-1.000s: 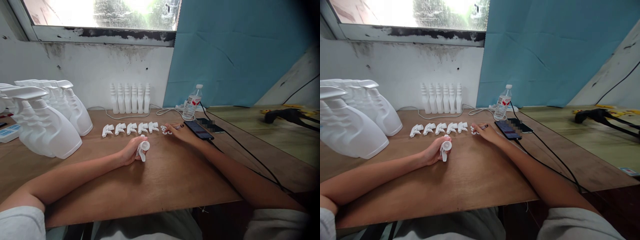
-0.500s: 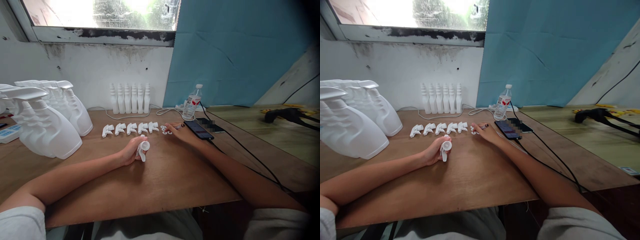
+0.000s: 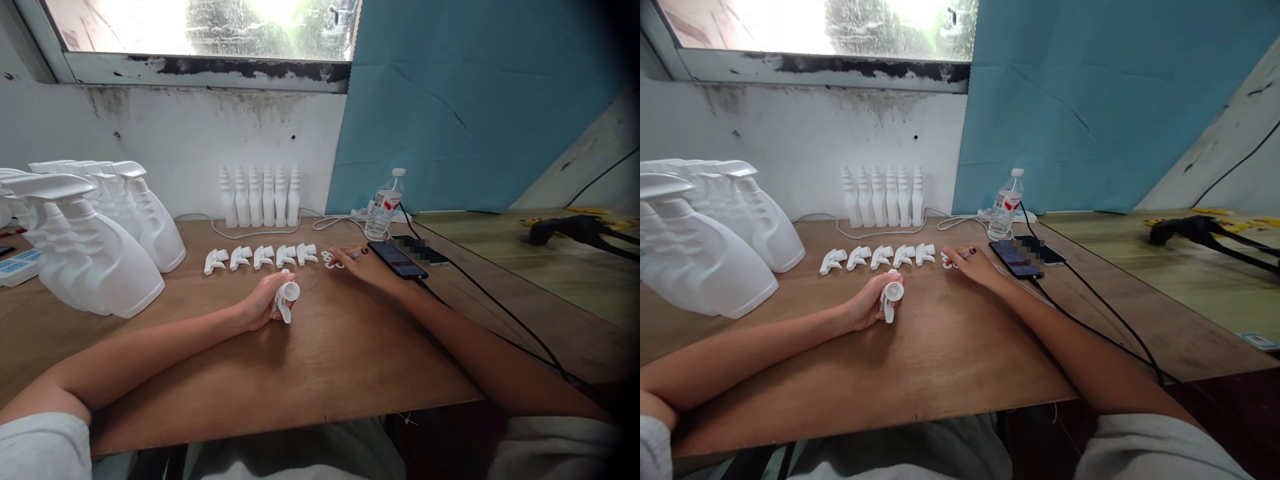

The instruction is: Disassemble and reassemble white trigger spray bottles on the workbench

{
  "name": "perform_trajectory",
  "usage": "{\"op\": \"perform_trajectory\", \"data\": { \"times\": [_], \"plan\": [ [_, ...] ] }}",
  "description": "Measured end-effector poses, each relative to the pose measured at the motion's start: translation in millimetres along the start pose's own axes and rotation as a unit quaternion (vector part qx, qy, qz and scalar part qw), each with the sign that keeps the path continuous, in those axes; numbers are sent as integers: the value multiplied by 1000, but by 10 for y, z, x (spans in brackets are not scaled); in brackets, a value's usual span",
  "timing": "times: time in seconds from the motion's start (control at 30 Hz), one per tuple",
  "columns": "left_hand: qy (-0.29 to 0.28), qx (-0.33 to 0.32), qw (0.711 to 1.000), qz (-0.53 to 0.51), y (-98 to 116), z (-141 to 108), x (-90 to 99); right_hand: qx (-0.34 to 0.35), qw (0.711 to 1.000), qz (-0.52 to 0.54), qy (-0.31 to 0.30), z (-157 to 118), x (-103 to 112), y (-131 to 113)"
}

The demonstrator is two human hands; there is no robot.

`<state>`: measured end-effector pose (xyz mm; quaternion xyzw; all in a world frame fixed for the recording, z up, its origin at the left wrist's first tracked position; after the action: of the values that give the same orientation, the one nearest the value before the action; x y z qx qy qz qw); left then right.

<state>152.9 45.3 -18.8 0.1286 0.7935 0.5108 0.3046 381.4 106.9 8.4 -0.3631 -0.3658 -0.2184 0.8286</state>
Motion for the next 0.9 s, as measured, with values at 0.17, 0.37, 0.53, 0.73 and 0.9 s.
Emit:
{"op": "perform_trajectory", "data": {
  "times": [0.17,0.37,0.53,0.73,0.9],
  "plan": [
    [1,-3,1000,3,-17,-3,-7,-9,1000,-1,-2,-6,2,-24],
    [26,16,999,41,90,9,46,-7,1000,-3,17,6,-7,-20],
    [111,39,959,258,780,-78,338,17,999,-4,35,13,-23,-8],
    [442,71,676,585,1617,-402,709,31,998,-22,51,-17,-7,16],
    [502,181,572,622,1687,-436,1036,38,997,-25,68,-29,43,35]
  ]
}}
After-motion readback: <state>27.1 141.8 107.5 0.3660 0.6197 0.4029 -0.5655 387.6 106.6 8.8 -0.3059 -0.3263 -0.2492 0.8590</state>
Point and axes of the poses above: each hand's wrist, its own z-axis towards the middle knuckle, its own x-axis out of the back of the hand, y = z × x, the point moved 3 cm from there along z, towards the middle knuckle, and after that the axes turned 15 degrees about x, right-handed, at the moved point
